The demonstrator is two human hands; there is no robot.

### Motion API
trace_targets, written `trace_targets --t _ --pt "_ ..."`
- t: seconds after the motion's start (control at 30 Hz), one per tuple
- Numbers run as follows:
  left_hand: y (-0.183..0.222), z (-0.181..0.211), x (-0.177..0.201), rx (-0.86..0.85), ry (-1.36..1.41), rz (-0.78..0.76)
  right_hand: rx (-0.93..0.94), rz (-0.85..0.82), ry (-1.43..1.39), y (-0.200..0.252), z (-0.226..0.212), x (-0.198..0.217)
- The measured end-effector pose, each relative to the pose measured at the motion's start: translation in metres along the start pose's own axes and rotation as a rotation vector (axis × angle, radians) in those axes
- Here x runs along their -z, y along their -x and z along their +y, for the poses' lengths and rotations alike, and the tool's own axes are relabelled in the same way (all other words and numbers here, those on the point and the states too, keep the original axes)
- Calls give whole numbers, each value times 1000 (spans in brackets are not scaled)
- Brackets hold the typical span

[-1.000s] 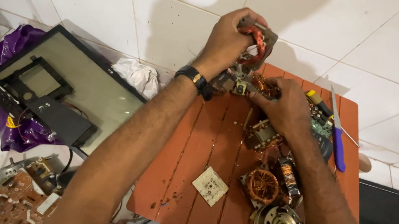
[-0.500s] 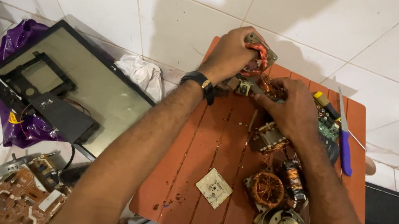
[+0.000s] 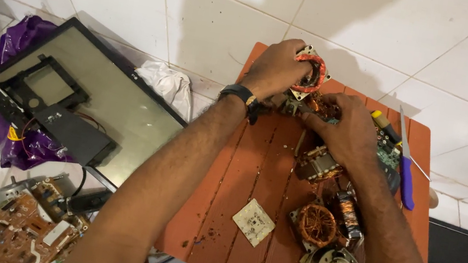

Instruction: Disassembling and scraping components of small electric motors and circuit boards on a small table.

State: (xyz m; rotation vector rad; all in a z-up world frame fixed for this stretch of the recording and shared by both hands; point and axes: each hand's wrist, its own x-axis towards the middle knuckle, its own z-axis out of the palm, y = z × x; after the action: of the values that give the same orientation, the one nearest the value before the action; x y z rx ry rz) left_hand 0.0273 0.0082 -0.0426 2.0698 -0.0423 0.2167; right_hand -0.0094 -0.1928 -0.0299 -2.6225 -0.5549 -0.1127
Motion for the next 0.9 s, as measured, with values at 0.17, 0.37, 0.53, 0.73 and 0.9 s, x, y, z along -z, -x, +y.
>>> trace_targets --t 0.17,0.37,0.53,0.73,0.9 --pt "8 9 6 40 91 18 19 -51 5 1 -10 7" --pt "-14 -20 -11 25 163 79 65 -11 329 -17 -4 -9" --pt "-2 -9 3 70 206 57 100 -21 292 -27 9 -26" --pt "-6 -14 7 110 235 88 227 10 69 -18 -8 -17" --pt "-6 -14 12 99 258 106 228 28 -97 -21 3 -17"
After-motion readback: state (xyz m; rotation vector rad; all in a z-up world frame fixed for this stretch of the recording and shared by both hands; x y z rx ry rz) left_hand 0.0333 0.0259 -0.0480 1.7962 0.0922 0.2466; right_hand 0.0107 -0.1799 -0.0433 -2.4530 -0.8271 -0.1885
